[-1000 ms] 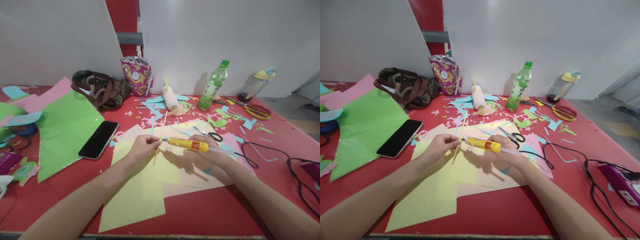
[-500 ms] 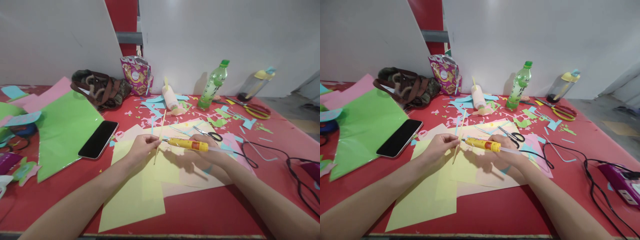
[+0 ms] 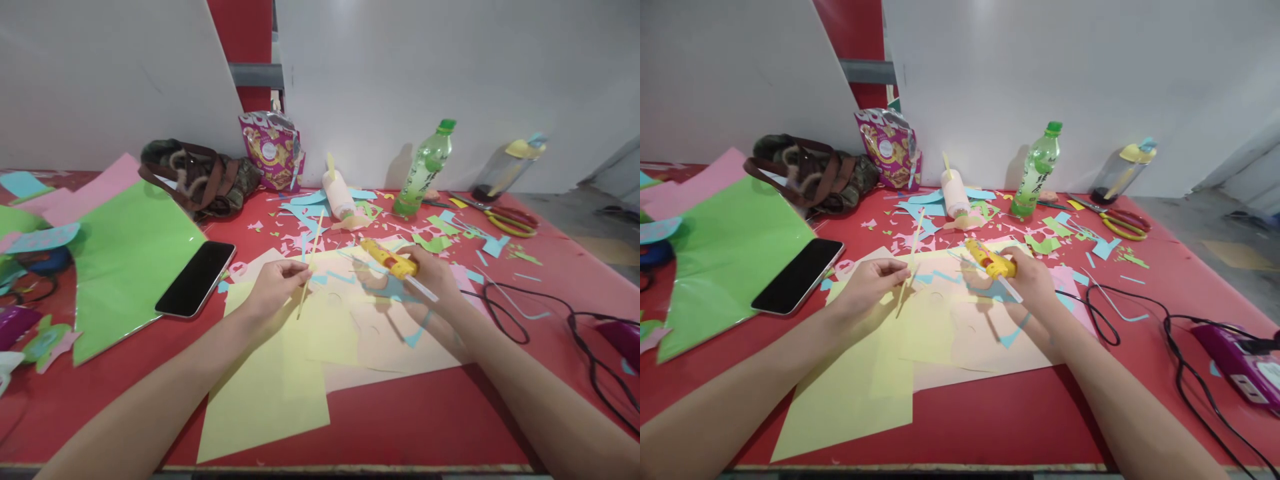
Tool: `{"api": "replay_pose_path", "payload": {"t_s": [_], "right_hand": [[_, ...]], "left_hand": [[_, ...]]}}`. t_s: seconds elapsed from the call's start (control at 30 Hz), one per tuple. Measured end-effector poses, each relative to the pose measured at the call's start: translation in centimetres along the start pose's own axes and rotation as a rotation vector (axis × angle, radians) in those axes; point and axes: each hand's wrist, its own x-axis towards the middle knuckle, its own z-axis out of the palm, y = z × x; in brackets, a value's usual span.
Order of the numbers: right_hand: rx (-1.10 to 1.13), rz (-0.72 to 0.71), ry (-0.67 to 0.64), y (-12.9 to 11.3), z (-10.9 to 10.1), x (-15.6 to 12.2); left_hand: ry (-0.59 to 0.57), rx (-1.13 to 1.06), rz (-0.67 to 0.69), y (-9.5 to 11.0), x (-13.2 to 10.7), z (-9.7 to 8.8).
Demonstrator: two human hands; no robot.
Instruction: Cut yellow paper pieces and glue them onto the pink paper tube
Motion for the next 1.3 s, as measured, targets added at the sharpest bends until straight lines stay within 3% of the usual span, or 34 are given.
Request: {"api": "replay_pose_path", "payload": {"t_s": [0.1,0.2,0.4,0.57,0.73,0.93,1.13,1.3], "right_hand": [[-0.187,0.131,0.125,1.3,-0.2,0.8],[-0.257,0.126,0.169,2.8,-0.3,1.2],[-0.241,0.06,0.012,4.4,-1.8,1.6],[-0.235,-0.213,0.101,1.4,-1.8,1.4],[-0.148,-0.428,-0.048,-3.0,0.1,1.4],[-0.482,-0.208,-0.282,-4.3,-0.6,1.1],[-0.658,-0.027,-0.281,-2.7,-1.6,0.8],[-0.476,-0.131,-0.265,-1.1,-1.4,1.2]], "left_hand": [[0.05,0.067,0.058,-0.1,0.4,-0.5],[0.067,0.104,0.06,-0.1,0.6,-0.7],[0.057,0.117,0.082,-0.3,0.8,-0.8],[0.021,0.111,0.088,-0.7,1.0,-0.8],[0.006,0.099,0.093,-0.9,1.0,-0.7],[0.036,0.151,0.069,-0.8,0.9,-0.5],[0.016,0.166,0.078,-0.9,0.9,-0.4],[0.009,0.171,0.072,-1.1,1.0,-0.5]]}}
